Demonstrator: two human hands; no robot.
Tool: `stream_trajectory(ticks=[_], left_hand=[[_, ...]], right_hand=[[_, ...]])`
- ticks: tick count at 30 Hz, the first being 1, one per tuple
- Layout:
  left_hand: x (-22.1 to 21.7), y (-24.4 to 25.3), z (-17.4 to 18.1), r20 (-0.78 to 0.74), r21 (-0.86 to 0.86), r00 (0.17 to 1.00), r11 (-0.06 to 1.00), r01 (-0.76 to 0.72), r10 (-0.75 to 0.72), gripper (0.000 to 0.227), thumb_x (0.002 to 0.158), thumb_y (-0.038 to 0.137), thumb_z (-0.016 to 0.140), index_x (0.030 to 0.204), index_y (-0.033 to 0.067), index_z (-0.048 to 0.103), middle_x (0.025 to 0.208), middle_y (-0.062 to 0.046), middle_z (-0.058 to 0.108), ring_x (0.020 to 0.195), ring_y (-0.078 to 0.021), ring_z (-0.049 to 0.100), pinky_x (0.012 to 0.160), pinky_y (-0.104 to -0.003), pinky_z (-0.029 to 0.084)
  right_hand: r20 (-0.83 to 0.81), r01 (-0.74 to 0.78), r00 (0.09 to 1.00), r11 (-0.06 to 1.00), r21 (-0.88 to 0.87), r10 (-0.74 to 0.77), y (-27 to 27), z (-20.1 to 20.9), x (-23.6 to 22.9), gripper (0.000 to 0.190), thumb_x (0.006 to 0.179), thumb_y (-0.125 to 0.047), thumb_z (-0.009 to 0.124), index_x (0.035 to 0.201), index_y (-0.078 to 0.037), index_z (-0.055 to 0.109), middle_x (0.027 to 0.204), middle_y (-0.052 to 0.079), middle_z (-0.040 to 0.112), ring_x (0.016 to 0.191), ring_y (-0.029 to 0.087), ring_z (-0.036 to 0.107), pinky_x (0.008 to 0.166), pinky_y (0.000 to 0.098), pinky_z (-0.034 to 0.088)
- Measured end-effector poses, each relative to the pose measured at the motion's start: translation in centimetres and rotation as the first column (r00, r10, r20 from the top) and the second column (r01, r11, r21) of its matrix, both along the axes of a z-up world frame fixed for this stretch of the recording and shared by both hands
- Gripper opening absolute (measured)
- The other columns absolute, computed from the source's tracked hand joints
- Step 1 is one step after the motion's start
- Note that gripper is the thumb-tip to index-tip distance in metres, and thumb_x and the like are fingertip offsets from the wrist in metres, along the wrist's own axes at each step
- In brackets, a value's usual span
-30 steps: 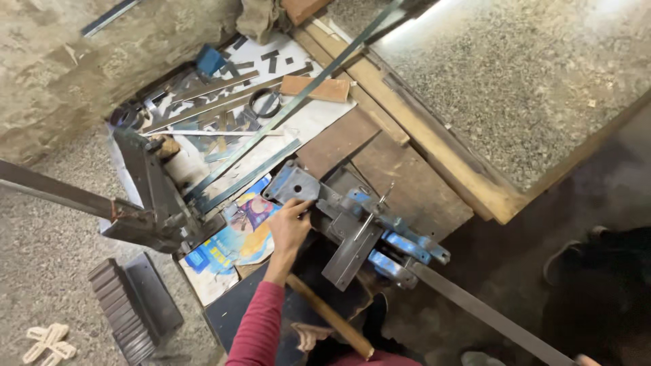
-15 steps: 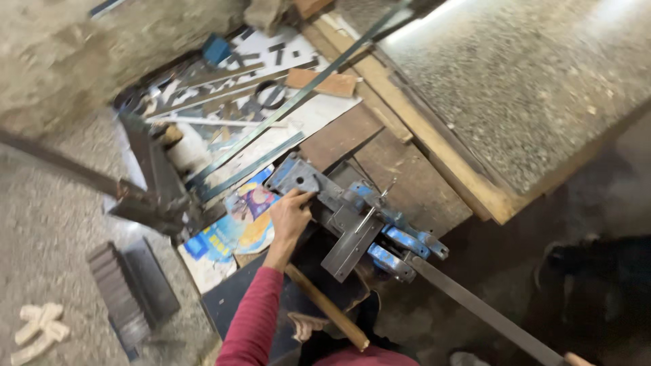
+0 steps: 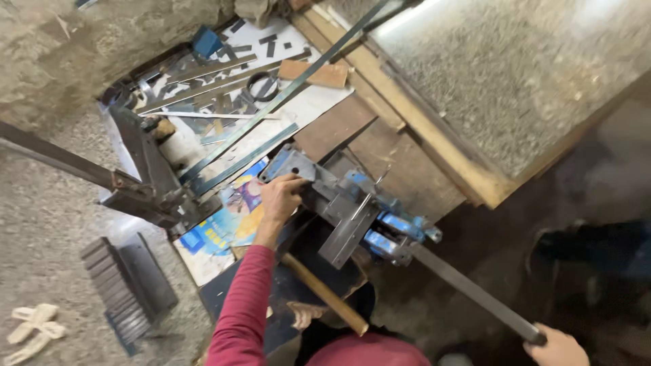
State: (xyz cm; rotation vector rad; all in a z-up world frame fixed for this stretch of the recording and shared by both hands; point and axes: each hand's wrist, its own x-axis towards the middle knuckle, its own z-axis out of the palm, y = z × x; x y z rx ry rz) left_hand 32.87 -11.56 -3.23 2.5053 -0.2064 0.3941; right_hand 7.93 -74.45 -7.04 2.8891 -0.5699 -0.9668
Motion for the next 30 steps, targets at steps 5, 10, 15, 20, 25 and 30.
stream_trajectory(ticks=[5,10,15,20,25,30], left_hand=[[-0.1,0.4,-0.9,0.096,0.044,0.995,0.999,0.008,-0.012,0.038,0.064,0.000,0.070,0.095,0.0180,0.083,0.097,-0.001,0.077,0.089,-0.0236,0.073,0.075,-0.036,0.057],[0.6,0.0,0.0,0.197,0.008,0.977,0.997,0.082,-0.082,0.038,0.062,0.002,0.073,0.096,0.0171,0.082,0.094,-0.002,0.075,0.091,-0.0257,0.071,0.079,-0.038,0.057],[-1.4,-1.6,7.5,0.257,-0.100,0.965,0.991,0.085,-0.057,0.033,0.078,-0.007,0.070,0.100,0.0141,0.081,0.099,-0.002,0.075,0.090,-0.0239,0.070,0.078,-0.037,0.056],[-6.1,-2.3,16.7,0.275,-0.040,0.912,0.944,0.328,-0.305,0.037,0.073,-0.008,0.066,0.102,0.0119,0.079,0.100,-0.004,0.073,0.093,-0.0256,0.068,0.080,-0.037,0.056],[-11.4,-2.0,21.0,0.128,-0.066,0.832,0.832,0.550,-0.540,0.031,0.074,-0.004,0.071,0.100,0.0131,0.078,0.099,-0.002,0.075,0.093,-0.0256,0.068,0.080,-0.038,0.056],[-15.6,-0.2,22.8,0.156,-0.088,0.814,0.813,0.575,-0.559,0.034,0.072,-0.003,0.073,0.100,0.0155,0.077,0.097,-0.003,0.074,0.099,-0.0263,0.068,0.085,-0.040,0.057]], right_hand=[[0.042,-0.063,0.997,0.998,0.012,0.063,0.2,-0.2,0.1,0.053,0.077,-0.039,0.079,0.123,-0.014,0.070,0.115,0.009,0.073,0.107,0.026,0.071,0.093,0.0368,0.055],[0.123,-0.078,0.990,0.997,0.020,0.075,0.4,0.5,0.7,0.053,0.077,-0.038,0.079,0.124,-0.014,0.069,0.117,0.008,0.073,0.108,0.026,0.071,0.094,0.0365,0.055],[0.305,-0.170,0.945,0.975,0.142,0.120,2.6,1.6,-2.6,0.054,0.077,-0.037,0.079,0.124,-0.014,0.069,0.118,0.008,0.072,0.109,0.025,0.071,0.094,0.0362,0.054],[0.735,-0.319,0.676,0.875,0.363,-0.059,13.4,11.5,1.4,0.039,0.087,-0.024,0.074,0.124,-0.011,0.070,0.116,0.006,0.074,0.104,0.024,0.072,0.092,0.0377,0.054],[0.942,-0.753,0.335,0.594,0.284,-0.026,29.7,23.2,6.8,0.048,0.083,-0.013,0.080,0.127,-0.002,0.065,0.127,0.015,0.069,0.115,0.033,0.066,0.097,0.0411,0.052],[0.945,-0.941,0.297,0.210,0.266,0.133,37.2,26.4,8.2,0.029,0.081,-0.004,0.081,0.108,-0.005,0.072,0.108,0.009,0.075,0.100,0.028,0.071,0.087,0.0390,0.056]])
